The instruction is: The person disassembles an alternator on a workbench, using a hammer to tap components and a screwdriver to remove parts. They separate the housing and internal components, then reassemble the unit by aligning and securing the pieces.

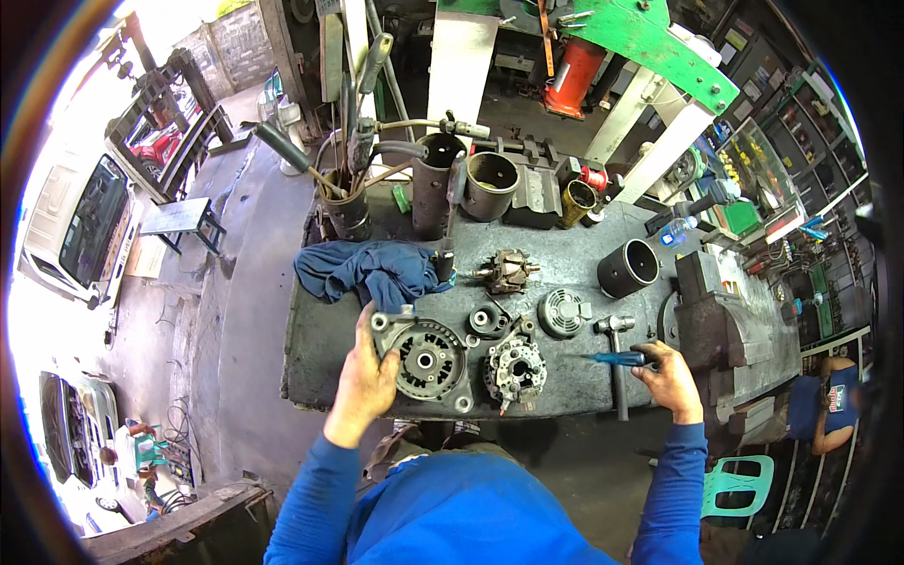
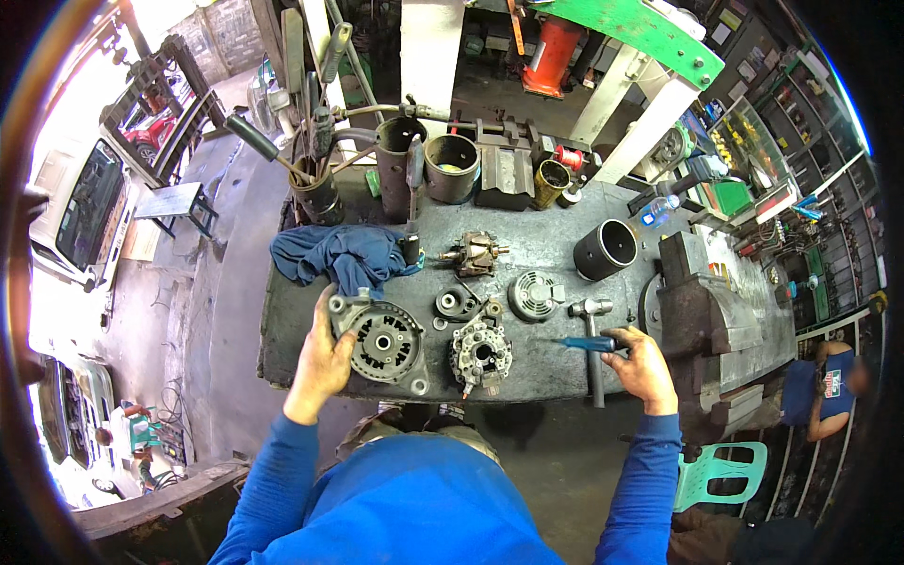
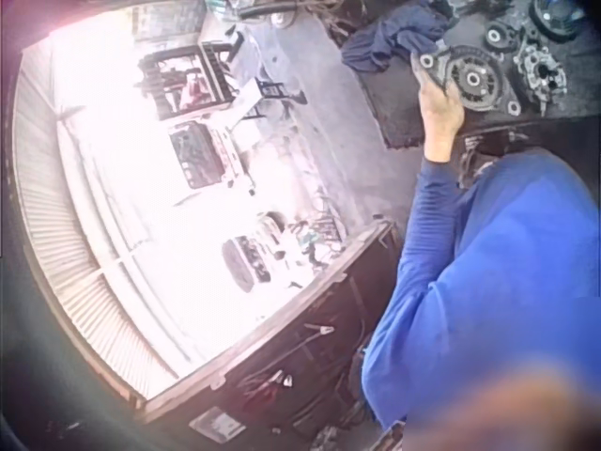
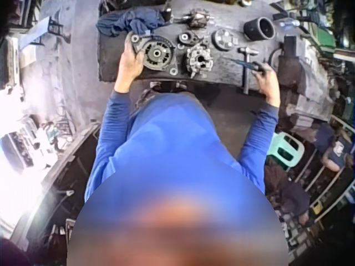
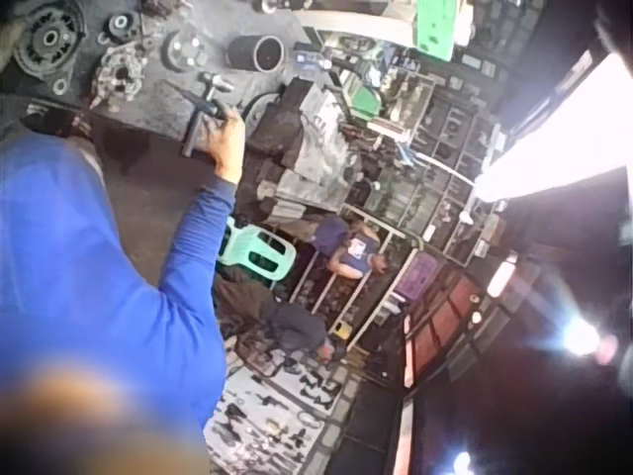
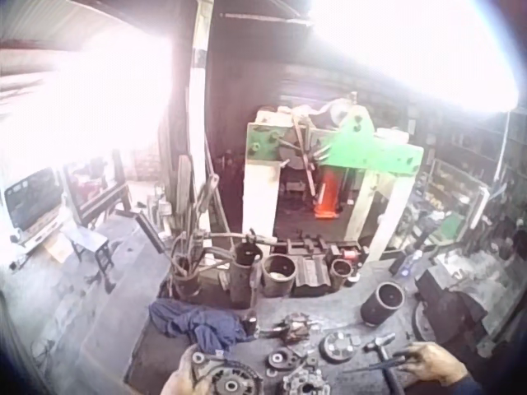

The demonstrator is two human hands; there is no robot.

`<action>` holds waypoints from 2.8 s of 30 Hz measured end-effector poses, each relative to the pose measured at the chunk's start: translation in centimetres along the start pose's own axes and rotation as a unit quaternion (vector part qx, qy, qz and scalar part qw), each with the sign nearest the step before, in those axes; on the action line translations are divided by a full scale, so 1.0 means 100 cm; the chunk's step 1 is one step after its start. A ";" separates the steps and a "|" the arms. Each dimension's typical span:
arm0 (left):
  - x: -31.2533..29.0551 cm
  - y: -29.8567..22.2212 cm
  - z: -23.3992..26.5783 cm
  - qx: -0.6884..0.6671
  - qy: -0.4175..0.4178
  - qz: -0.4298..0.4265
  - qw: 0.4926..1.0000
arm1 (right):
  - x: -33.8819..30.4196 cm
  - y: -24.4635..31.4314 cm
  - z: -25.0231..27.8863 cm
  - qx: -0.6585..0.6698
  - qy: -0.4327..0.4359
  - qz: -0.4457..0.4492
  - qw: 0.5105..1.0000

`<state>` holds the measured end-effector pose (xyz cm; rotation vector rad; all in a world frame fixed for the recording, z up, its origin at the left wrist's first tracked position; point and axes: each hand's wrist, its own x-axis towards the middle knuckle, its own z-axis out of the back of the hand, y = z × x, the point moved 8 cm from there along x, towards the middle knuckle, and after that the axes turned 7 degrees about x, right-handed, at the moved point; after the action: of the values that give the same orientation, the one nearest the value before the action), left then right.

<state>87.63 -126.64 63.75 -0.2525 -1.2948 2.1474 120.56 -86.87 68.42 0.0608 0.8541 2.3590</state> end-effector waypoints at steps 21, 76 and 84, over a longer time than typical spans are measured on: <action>0.013 -0.059 -0.031 0.290 0.024 -0.073 0.954 | 0.034 0.313 -0.111 0.648 0.012 0.287 0.705; 0.021 -0.054 -0.037 0.092 -0.012 -0.142 0.986 | 0.056 0.296 -0.125 0.395 -0.018 0.354 0.848; 0.017 -0.062 -0.036 0.162 -0.058 -0.205 0.964 | 0.018 -0.105 -0.082 -0.120 -0.191 -0.319 0.920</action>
<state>90.39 -120.93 67.49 0.2597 -0.9345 1.9889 122.77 -84.19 55.48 0.1172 0.3167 1.7309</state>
